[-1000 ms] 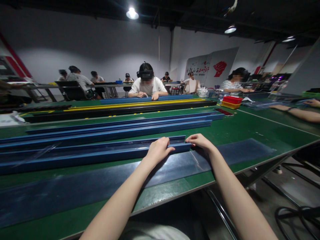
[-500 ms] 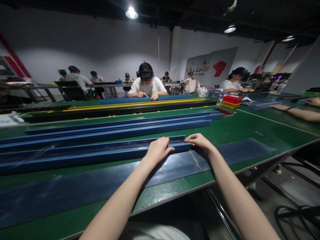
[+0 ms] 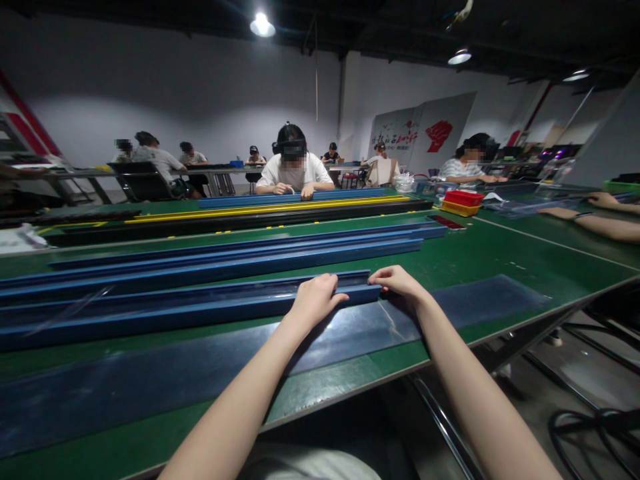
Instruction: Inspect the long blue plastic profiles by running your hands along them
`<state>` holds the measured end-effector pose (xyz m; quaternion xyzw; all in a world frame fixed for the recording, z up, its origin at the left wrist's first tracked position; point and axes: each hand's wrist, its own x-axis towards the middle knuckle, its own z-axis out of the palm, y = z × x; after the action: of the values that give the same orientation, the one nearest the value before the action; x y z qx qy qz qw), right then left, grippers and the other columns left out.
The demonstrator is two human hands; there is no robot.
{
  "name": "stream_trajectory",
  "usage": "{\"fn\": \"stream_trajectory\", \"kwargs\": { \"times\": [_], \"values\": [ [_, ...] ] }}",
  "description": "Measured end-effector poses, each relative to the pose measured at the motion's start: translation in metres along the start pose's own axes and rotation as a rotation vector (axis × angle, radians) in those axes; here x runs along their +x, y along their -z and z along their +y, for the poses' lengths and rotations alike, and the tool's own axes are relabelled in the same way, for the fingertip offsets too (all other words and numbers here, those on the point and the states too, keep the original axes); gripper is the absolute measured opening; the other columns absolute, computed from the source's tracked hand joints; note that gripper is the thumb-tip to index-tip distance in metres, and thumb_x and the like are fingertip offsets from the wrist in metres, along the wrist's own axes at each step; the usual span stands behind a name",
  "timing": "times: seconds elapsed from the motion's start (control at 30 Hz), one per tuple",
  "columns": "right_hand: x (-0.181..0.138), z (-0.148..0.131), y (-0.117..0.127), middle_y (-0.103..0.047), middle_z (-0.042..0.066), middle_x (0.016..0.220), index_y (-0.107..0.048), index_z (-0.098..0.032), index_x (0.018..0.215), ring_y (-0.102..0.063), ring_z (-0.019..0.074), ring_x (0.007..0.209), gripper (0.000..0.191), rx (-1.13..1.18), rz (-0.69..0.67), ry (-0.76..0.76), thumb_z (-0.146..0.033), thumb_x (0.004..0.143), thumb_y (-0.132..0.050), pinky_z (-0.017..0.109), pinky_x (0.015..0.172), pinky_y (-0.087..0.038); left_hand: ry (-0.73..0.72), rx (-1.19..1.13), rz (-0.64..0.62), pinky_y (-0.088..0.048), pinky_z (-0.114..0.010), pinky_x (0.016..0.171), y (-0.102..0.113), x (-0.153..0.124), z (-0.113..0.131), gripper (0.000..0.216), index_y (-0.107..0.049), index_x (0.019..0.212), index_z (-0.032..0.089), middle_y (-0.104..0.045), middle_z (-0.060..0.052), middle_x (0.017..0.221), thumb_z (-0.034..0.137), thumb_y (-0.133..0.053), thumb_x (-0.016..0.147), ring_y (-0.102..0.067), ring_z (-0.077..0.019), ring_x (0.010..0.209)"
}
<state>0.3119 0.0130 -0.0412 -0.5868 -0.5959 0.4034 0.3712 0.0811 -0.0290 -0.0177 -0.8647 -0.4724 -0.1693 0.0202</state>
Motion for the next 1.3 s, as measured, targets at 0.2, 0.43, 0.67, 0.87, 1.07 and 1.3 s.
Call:
{"fn": "stream_trajectory", "kwargs": {
  "times": [0.2,0.43,0.67,0.87,1.07,1.3],
  "values": [
    [0.0013,0.0003,-0.0006,-0.06,0.003,0.053,-0.068,-0.011,0.061,-0.046,0.0077,0.046,0.009,-0.013,0.01,-0.003,-0.018,0.056,-0.064,0.02,0.044,-0.034,-0.005,0.024,0.007,-0.038,-0.024,0.061,0.0014,-0.0001,0.0016,0.026,-0.053,0.082,0.019,-0.061,-0.001,0.084,0.045,-0.052,0.081,-0.058,-0.0162,0.078],
    [0.0027,0.0031,0.0005,-0.059,0.001,0.052,-0.067,-0.012,0.062,-0.043,0.0064,0.044,0.011,0.0,-0.006,0.003,-0.02,0.056,-0.065,0.02,0.043,-0.033,-0.008,0.045,0.012,-0.039,-0.024,0.062,0.0004,-0.0007,0.0016,0.027,-0.053,0.083,0.019,-0.061,-0.002,0.086,0.046,-0.051,0.081,-0.058,-0.0164,0.079],
    [0.0053,0.0061,0.0015,-0.059,0.002,0.055,-0.064,-0.013,0.063,-0.046,0.0073,0.047,0.015,0.019,-0.019,0.014,-0.026,0.055,-0.066,0.019,0.042,-0.034,0.004,0.032,0.005,-0.04,-0.025,0.064,0.0,-0.0005,0.0021,0.027,-0.054,0.084,0.019,-0.062,-0.003,0.086,0.045,-0.05,0.081,-0.058,-0.0176,0.08],
    [0.0062,0.0065,0.0011,-0.058,0.002,0.055,-0.063,-0.014,0.062,-0.046,0.0079,0.048,0.015,0.0,-0.014,0.023,-0.028,0.056,-0.065,0.019,0.042,-0.033,0.009,0.031,-0.004,-0.041,-0.026,0.066,0.0,-0.0008,0.003,0.027,-0.054,0.085,0.019,-0.062,-0.003,0.087,0.045,-0.049,0.082,-0.058,-0.0181,0.081],
    [0.0041,0.0034,0.0,-0.055,0.001,0.053,-0.062,-0.013,0.06,-0.043,0.0067,0.047,0.014,-0.011,-0.012,0.025,-0.027,0.06,-0.06,0.018,0.042,-0.033,-0.008,0.076,-0.014,-0.042,-0.025,0.067,-0.0009,-0.0022,0.0038,0.028,-0.053,0.089,0.019,-0.061,-0.004,0.09,0.045,-0.045,0.084,-0.058,-0.0178,0.084],
    [0.0023,0.0,-0.0017,-0.055,0.0,0.054,-0.06,-0.014,0.058,-0.042,0.0066,0.048,0.017,0.012,-0.011,0.006,-0.03,0.064,-0.058,0.018,0.042,-0.033,-0.075,0.128,-0.034,-0.042,-0.028,0.071,-0.0053,-0.0033,0.0045,0.028,-0.055,0.088,0.017,-0.061,-0.007,0.09,0.04,-0.04,0.088,-0.056,-0.0197,0.087]
  ]
}}
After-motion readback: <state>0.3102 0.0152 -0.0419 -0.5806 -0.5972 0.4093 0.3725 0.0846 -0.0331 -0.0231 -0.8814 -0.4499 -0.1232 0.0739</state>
